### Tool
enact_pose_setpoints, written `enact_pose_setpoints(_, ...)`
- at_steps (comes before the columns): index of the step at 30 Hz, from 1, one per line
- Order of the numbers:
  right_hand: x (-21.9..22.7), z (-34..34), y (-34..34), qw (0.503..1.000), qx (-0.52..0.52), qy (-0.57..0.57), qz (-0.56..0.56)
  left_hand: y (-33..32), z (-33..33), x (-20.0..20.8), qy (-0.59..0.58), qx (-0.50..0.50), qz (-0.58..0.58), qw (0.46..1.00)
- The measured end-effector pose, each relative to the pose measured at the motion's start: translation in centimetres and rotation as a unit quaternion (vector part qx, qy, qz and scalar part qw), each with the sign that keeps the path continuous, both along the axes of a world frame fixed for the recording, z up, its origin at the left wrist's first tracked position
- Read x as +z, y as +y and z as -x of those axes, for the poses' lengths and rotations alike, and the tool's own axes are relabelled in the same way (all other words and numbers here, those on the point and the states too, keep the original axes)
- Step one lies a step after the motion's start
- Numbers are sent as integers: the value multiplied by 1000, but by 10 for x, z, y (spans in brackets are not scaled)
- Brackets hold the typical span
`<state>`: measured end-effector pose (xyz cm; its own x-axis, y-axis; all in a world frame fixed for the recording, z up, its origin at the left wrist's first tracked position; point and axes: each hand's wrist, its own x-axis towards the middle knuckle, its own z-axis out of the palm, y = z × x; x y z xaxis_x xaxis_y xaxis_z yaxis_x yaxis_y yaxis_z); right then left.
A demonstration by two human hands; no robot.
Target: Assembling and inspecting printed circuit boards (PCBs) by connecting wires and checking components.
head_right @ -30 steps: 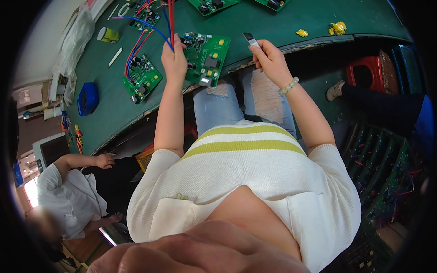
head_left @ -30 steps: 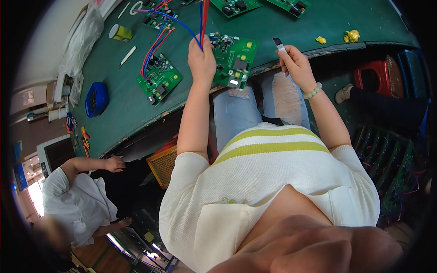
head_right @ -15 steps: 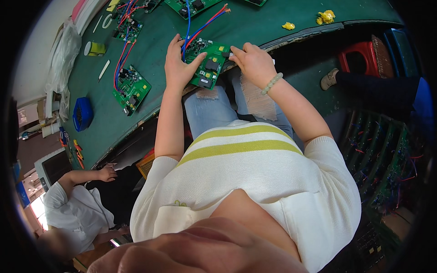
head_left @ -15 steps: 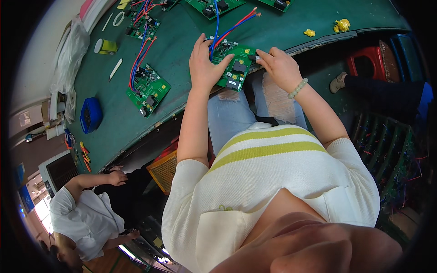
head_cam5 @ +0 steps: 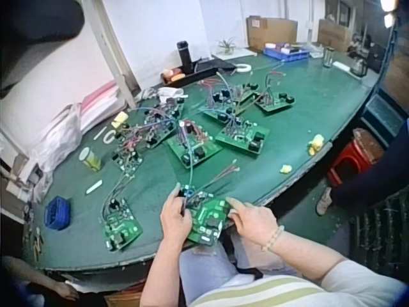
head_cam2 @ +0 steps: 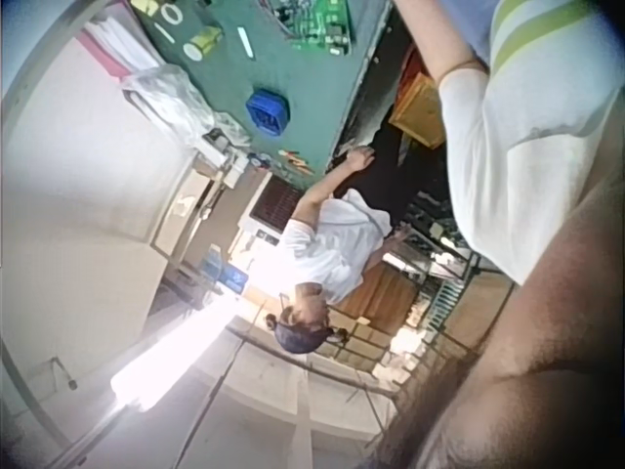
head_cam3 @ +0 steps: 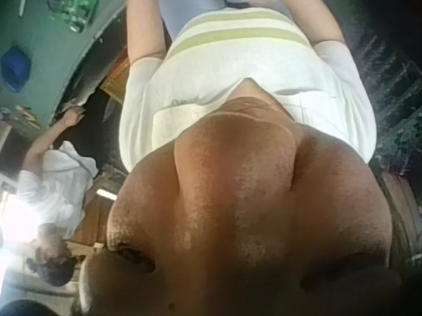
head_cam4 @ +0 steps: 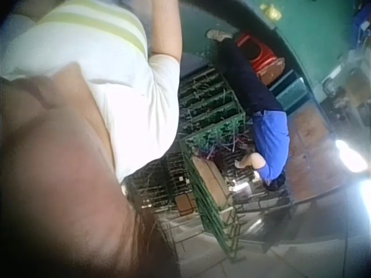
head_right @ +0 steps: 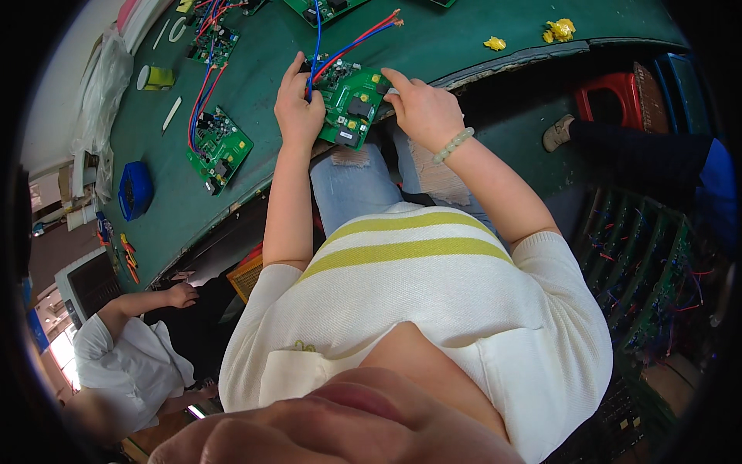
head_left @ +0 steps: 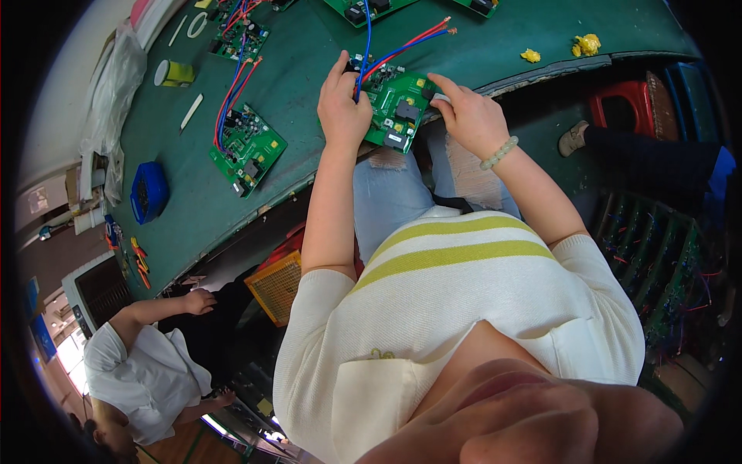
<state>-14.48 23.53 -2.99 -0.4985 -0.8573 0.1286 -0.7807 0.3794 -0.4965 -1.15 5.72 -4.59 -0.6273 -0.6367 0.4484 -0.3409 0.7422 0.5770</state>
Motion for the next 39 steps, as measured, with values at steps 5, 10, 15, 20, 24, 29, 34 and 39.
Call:
enact_pose_setpoints(5, -2, -9, -6, 998, -45, 3, -33, -2, 0, -2, -12, 4, 9, 1000)
enact_pose_setpoints(10, -2, -4, -2, 999, -22, -24, -24, -2, 1, 0, -19, 3, 36, 999)
enact_pose_setpoints(15, 5, -8, -1, 999, -21, -1, -48, -1, 1, 0, -25, -1, 55, 998)
enact_pose_setpoints(20, 3, -7, -4, 998, -20, 22, -63, -1, 2, 1, -24, -6, 50, 998)
enact_pose_setpoints(24, -15, 2, -2, 998, -19, -54, -25, -1, 0, 2, -18, -14, 40, 999)
enact_pose_setpoints(29, 0, 7, 5, 951, 29, -301, 68, -8, -1, 2, -10, -47, 9, 999)
enact_pose_setpoints(34, 4, -8, 12, 993, 116, -16, -13, -12, 0, 1, -6, -76, -10, 997)
enact_pose_setpoints(39, 4, -7, 11, 990, 142, -1, -25, -12, 2, 0, 0, -79, 0, 997)
